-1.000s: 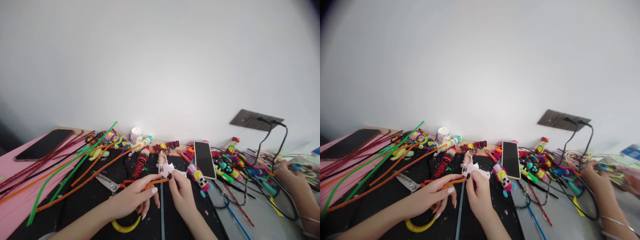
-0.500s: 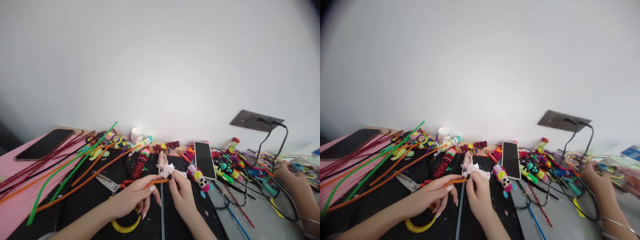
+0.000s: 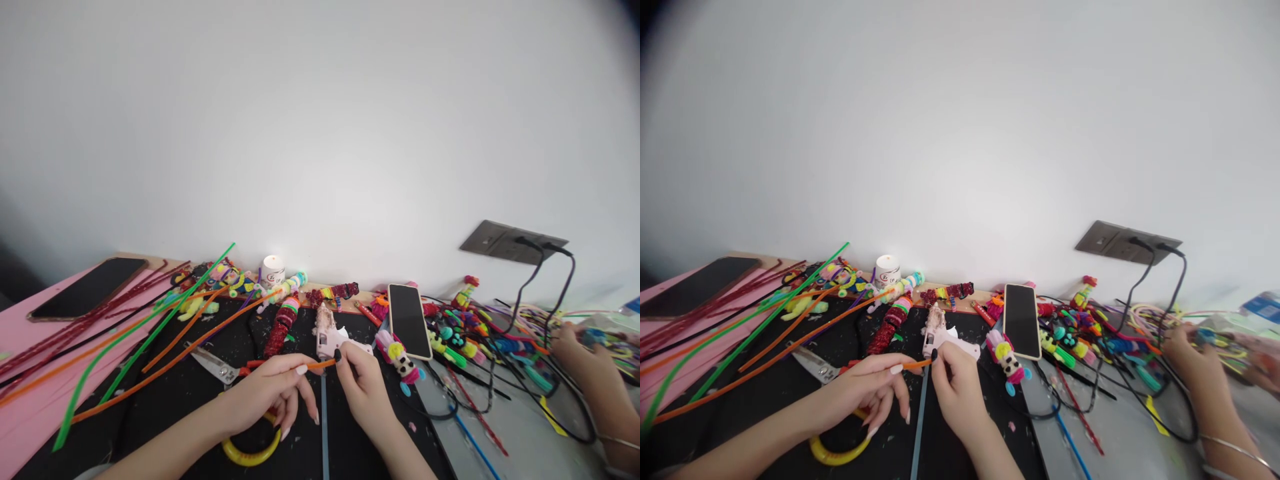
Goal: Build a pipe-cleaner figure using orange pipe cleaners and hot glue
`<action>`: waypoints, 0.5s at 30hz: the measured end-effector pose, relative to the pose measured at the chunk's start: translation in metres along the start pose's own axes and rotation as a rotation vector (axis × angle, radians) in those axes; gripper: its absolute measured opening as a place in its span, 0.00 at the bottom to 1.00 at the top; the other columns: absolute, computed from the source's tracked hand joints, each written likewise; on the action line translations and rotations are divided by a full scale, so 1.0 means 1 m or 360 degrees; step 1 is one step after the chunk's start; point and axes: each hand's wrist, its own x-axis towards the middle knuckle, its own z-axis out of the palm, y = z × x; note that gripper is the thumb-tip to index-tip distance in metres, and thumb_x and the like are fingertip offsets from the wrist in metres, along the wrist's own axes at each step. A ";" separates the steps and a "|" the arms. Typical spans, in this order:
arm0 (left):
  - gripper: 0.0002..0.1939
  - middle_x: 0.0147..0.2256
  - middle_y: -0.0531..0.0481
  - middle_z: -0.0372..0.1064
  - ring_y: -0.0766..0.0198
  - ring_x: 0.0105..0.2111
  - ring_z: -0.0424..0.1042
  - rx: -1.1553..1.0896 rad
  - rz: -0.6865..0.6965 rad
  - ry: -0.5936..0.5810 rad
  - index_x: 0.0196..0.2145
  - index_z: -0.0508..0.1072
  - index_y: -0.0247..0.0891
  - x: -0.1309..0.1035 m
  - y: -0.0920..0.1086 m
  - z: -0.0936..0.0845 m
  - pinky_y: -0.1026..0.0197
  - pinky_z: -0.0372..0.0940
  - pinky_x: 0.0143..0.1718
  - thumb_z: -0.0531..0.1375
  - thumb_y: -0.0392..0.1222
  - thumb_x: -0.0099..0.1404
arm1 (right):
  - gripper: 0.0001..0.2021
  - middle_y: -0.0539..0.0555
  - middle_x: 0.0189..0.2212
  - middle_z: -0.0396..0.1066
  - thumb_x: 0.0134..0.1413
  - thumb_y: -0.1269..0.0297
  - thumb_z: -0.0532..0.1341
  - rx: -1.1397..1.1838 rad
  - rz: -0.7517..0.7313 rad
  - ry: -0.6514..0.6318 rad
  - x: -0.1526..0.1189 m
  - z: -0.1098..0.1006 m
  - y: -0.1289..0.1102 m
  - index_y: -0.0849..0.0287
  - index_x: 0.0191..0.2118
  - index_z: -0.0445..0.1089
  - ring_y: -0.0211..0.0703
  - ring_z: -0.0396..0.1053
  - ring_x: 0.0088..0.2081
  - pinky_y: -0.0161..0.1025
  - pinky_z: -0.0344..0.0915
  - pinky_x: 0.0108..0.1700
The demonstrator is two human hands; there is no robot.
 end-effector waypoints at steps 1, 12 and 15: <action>0.16 0.29 0.42 0.77 0.73 0.12 0.65 -0.0014 0.0000 -0.0003 0.43 0.65 0.34 0.000 -0.001 0.000 0.73 0.47 0.11 0.49 0.50 0.69 | 0.15 0.45 0.19 0.49 0.61 0.65 0.48 0.0004 -0.0001 -0.0002 0.000 0.000 0.000 0.56 0.22 0.49 0.36 0.50 0.23 0.35 0.47 0.25; 0.12 0.27 0.47 0.75 0.74 0.12 0.64 0.0053 -0.0040 0.0008 0.36 0.65 0.36 -0.004 0.009 0.006 0.72 0.43 0.12 0.52 0.49 0.66 | 0.16 0.45 0.20 0.49 0.61 0.62 0.49 0.0286 0.0184 -0.0049 0.002 0.000 0.004 0.56 0.22 0.51 0.36 0.49 0.24 0.35 0.47 0.27; 0.15 0.28 0.47 0.75 0.74 0.13 0.65 0.0056 -0.0039 0.0014 0.38 0.66 0.36 -0.004 0.009 0.004 0.72 0.45 0.12 0.51 0.51 0.67 | 0.16 0.44 0.20 0.49 0.62 0.60 0.50 0.0393 0.0209 -0.0088 0.002 0.000 0.003 0.56 0.22 0.52 0.36 0.48 0.24 0.35 0.47 0.26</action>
